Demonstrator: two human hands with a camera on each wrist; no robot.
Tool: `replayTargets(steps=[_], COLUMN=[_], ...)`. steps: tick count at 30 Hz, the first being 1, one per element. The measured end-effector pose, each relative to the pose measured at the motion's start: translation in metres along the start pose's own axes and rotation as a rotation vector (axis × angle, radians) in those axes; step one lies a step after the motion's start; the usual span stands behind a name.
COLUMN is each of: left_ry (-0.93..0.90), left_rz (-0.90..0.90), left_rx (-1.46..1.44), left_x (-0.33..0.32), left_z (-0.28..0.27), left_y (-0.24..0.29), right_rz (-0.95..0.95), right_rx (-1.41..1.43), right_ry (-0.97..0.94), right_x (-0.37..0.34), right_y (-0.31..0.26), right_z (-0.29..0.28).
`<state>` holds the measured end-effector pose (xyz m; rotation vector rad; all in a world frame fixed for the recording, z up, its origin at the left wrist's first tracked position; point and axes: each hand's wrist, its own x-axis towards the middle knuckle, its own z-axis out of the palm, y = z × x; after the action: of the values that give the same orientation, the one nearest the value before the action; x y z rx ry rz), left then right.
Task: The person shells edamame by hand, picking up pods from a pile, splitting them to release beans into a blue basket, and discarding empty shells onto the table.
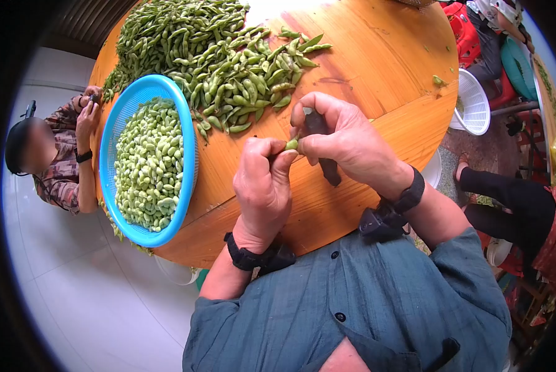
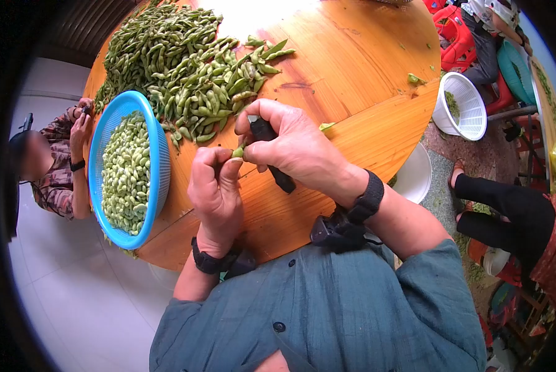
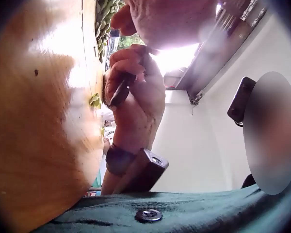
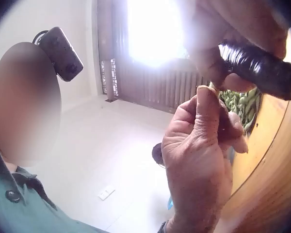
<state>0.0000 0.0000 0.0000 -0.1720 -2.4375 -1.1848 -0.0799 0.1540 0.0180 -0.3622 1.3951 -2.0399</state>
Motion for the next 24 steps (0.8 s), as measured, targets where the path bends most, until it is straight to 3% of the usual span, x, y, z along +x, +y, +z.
replayTargets(steps=[2, 9, 11, 12, 14, 21, 24], left_ry=[0.095, 0.065, -0.042, -0.041, -0.132, -0.118, -0.128], left_rz=[0.12, 0.04, -0.405, -0.403, -0.594, -0.602, -0.545], left_rx=[0.09, 0.103, -0.413, -0.414, -0.797, -0.782, -0.706], left_x=[0.003, 0.002, 0.002, 0.002, 0.003, 0.002, 0.002], left_z=[0.003, 0.0, -0.003, -0.003, -0.005, -0.005, -0.006], left_y=[0.0, -0.003, 0.004, 0.003, 0.001, 0.0, -0.001], right_rz=[-0.007, 0.005, -0.035, -0.037, 0.016, 0.052, 0.004], right_rx=[0.027, 0.038, -0.071, -0.073, -0.136, -0.084, -0.197], right_ry=[0.037, 0.056, 0.007, 0.007, -0.063, -0.01, 0.047], right_x=[0.0, -0.002, 0.0, 0.0, 0.001, -0.005, -0.006], right_y=[0.0, 0.004, 0.006, 0.004, 0.0, -0.001, 0.005], right_z=[0.003, 0.01, 0.005, 0.002, -0.002, 0.006, 0.007])
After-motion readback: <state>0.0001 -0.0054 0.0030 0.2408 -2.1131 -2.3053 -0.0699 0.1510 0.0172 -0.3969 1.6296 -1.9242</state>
